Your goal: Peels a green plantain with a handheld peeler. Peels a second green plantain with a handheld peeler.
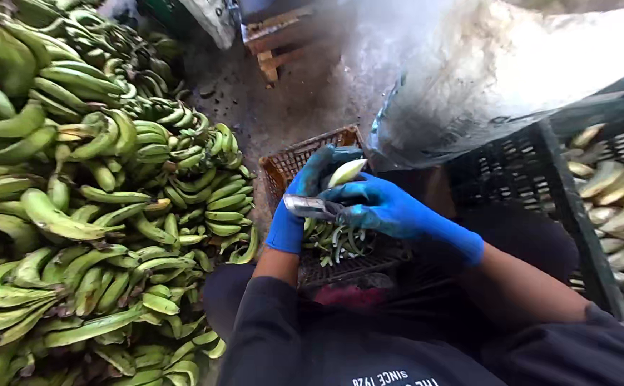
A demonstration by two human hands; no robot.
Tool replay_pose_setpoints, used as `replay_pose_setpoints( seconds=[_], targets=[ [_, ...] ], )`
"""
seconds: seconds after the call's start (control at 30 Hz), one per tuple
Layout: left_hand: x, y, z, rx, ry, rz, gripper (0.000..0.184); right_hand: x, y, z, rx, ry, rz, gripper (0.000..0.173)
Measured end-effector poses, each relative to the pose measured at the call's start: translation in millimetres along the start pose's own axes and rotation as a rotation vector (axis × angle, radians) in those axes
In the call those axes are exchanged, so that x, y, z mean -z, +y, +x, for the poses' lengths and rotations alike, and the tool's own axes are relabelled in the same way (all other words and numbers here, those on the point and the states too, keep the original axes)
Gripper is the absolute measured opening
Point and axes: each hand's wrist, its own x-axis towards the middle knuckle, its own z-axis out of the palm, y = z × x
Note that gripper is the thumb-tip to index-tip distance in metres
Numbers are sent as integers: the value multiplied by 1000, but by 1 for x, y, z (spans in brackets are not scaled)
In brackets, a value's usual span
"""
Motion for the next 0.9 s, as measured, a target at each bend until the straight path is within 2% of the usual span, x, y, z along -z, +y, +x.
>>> replay_pose_setpoints(
  seconds=[0.07,0.13,0.2,0.23,0.3,0.37,0.43,0.5,0.57,0.63,0.7,0.77,0.83,0.9],
  targets=[
    [51,-42,19,100,278,186,46,27,4,-27,67,206,-487,44],
    [100,-90,24,263,478,745,44,68,2,-70,5,465,-795,47],
    [131,-144,5,516,459,1247,62,107,2,-126,-178,758,-977,51],
    [136,-166,-8,644,416,1406,69,123,4,-151,-253,900,-1035,53],
    [134,-192,-35,843,333,1610,79,144,8,-187,-320,1121,-1030,58],
    [136,-207,-42,930,299,1693,84,146,4,-199,-213,1291,-908,55],
    [144,-205,-27,951,294,1660,82,134,-8,-186,-50,1312,-724,48],
    [144,-181,-5,832,324,1455,68,123,-16,-161,45,1199,-555,47],
    [125,-137,9,622,422,1192,52,113,-17,-134,102,1096,-498,47],
    [96,-95,3,330,508,884,48,104,-13,-114,197,1041,-449,48],
    [70,-71,-24,8,475,560,59,97,-10,-104,275,1011,-378,47],
    [58,-54,-52,-221,289,351,79,93,-10,-99,316,1002,-315,45],
    [59,-43,-68,-315,122,256,94,91,-7,-96,313,1006,-256,48],
    [49,-37,-61,-348,155,166,92,87,-3,-92,311,1012,-134,49]
  ],
)
